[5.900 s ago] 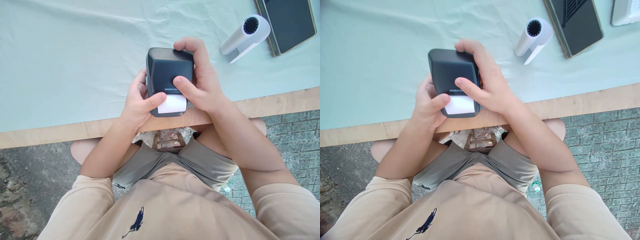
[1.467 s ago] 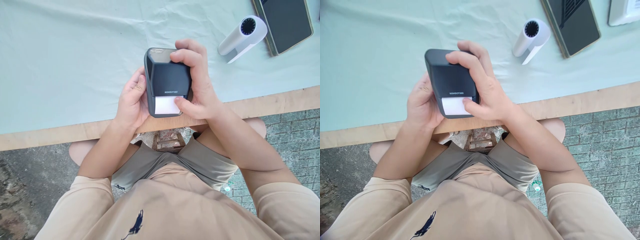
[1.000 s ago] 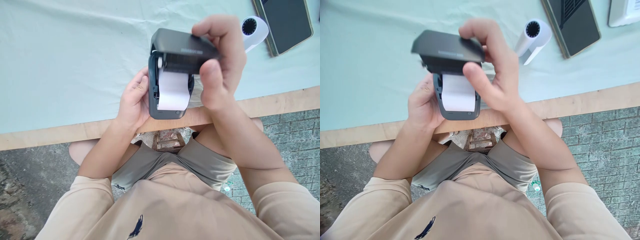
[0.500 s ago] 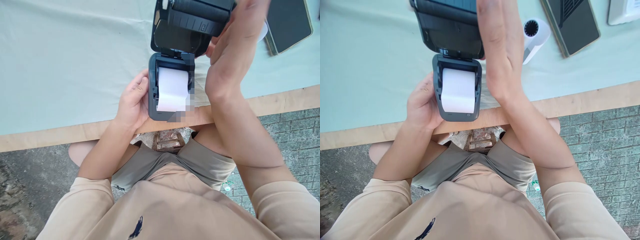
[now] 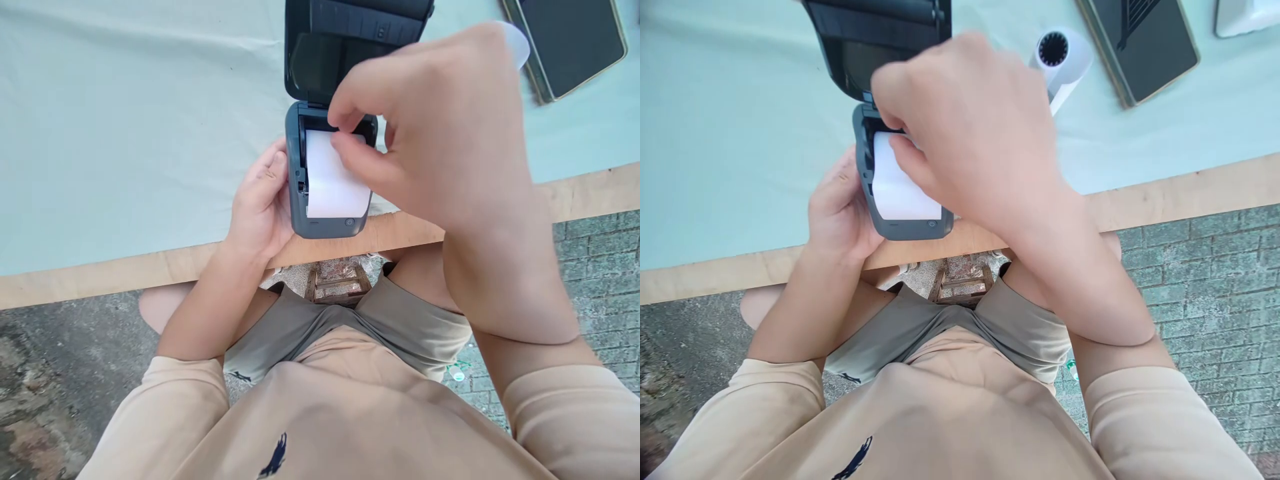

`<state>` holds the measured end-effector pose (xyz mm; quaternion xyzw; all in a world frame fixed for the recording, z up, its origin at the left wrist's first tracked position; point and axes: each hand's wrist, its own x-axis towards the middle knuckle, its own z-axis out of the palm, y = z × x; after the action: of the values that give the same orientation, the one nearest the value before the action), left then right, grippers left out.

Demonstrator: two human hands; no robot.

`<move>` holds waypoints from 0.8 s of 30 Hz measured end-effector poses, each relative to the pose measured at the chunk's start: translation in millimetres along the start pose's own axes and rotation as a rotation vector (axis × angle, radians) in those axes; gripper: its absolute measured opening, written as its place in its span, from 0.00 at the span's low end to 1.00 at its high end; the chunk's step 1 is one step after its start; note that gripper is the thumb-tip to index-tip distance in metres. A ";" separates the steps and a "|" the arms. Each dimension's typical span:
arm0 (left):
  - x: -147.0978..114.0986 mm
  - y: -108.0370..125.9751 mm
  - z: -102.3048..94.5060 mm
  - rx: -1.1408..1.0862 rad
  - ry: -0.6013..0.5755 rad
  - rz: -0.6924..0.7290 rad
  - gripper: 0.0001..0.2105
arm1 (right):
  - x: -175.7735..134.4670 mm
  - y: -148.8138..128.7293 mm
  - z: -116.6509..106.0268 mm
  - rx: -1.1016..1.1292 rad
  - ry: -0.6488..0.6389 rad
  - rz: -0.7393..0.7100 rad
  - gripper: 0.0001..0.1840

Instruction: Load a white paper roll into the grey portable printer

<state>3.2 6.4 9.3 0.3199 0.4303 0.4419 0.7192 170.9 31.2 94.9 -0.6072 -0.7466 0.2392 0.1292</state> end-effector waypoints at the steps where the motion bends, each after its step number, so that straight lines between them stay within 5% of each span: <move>1: -0.1 -0.1 0.0 0.008 0.000 0.001 0.12 | -0.1 0.8 3.4 -0.120 -0.006 0.010 0.05; 6: 0.1 -1.9 -1.3 -0.034 -0.022 0.030 0.12 | 1.6 9.1 13.3 -0.225 -0.017 -0.181 0.05; 11: 1.0 -4.2 -3.5 -0.075 -0.066 0.062 0.12 | -2.0 -11.5 3.9 -0.512 -0.224 -0.049 0.12; 17: 2.3 -5.4 -4.9 -0.036 -0.042 0.082 0.13 | -5.7 -24.7 -0.5 -0.542 -0.211 0.012 0.15; 24: 3.6 -6.6 -7.9 -0.021 0.002 0.088 0.13 | -9.6 40.2 -16.8 -0.149 -0.176 0.061 0.24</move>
<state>-0.6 7.6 -0.8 0.3304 0.4121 0.4779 0.7019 215.2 31.2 89.5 -0.6140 -0.7521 0.2393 0.0103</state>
